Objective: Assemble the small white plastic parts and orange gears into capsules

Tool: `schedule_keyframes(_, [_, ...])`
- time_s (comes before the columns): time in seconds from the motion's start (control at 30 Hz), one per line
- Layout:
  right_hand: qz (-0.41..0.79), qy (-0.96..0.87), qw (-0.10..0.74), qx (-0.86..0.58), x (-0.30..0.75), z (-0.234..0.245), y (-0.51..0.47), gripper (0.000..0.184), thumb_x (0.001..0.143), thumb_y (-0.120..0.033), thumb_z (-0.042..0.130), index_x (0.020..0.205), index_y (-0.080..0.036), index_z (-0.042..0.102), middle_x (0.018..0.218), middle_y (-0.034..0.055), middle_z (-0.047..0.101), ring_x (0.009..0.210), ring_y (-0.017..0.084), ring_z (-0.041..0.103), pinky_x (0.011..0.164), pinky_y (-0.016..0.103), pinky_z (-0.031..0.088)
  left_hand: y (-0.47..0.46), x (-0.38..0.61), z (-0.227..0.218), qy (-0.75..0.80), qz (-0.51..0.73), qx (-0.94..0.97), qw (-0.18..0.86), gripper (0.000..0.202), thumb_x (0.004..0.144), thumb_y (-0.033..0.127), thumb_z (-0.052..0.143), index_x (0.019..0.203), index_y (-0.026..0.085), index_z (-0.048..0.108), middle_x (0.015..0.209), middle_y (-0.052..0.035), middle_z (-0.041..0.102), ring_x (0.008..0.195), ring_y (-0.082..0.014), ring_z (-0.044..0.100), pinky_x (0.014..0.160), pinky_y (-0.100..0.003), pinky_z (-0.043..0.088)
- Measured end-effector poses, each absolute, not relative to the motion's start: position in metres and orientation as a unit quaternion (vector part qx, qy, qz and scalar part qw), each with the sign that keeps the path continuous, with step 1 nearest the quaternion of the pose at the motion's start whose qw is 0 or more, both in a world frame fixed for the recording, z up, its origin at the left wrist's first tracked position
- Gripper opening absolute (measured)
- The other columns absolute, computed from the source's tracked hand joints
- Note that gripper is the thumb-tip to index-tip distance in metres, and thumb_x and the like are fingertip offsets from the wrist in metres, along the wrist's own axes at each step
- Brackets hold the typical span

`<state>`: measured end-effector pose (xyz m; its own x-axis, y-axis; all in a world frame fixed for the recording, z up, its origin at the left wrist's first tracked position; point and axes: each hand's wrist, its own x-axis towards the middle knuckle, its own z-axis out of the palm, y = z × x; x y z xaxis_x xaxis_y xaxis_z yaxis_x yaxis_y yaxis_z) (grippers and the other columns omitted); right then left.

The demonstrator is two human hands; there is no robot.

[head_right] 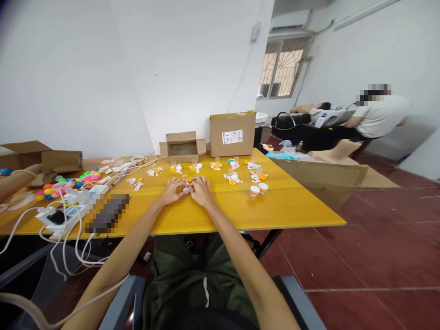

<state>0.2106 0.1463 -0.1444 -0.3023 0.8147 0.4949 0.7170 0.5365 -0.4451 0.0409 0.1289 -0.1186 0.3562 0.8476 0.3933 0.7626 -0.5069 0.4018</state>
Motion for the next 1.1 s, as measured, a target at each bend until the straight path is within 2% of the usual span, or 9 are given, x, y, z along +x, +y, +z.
schedule_keyframes(0.2, [0.076,-0.807,0.339,-0.477,0.210,-0.141,0.143,0.019,0.086,-0.012,0.054,0.081,-0.022,0.069,0.124,0.0101,0.062,0.120,0.029,0.047,0.094,0.044,0.039,0.131,0.040,-0.119,0.478,0.277,0.830,0.081,0.013,0.087,0.030,0.065,0.098,0.027,0.072,0.105,-0.0033,0.074,0.110,-0.0250,0.060,0.099,-0.042,0.042])
schedule_keyframes(1.1, [0.134,-0.795,0.393,-0.442,0.212,-0.151,0.154,0.014,0.082,-0.016,0.060,0.073,-0.023,0.067,0.116,0.0078,0.064,0.116,0.028,0.051,0.096,0.046,0.042,0.130,0.040,-0.118,0.471,0.253,0.842,0.073,0.014,0.089,0.034,0.062,0.091,0.024,0.071,0.107,-0.0047,0.073,0.110,-0.0250,0.060,0.099,-0.043,0.044])
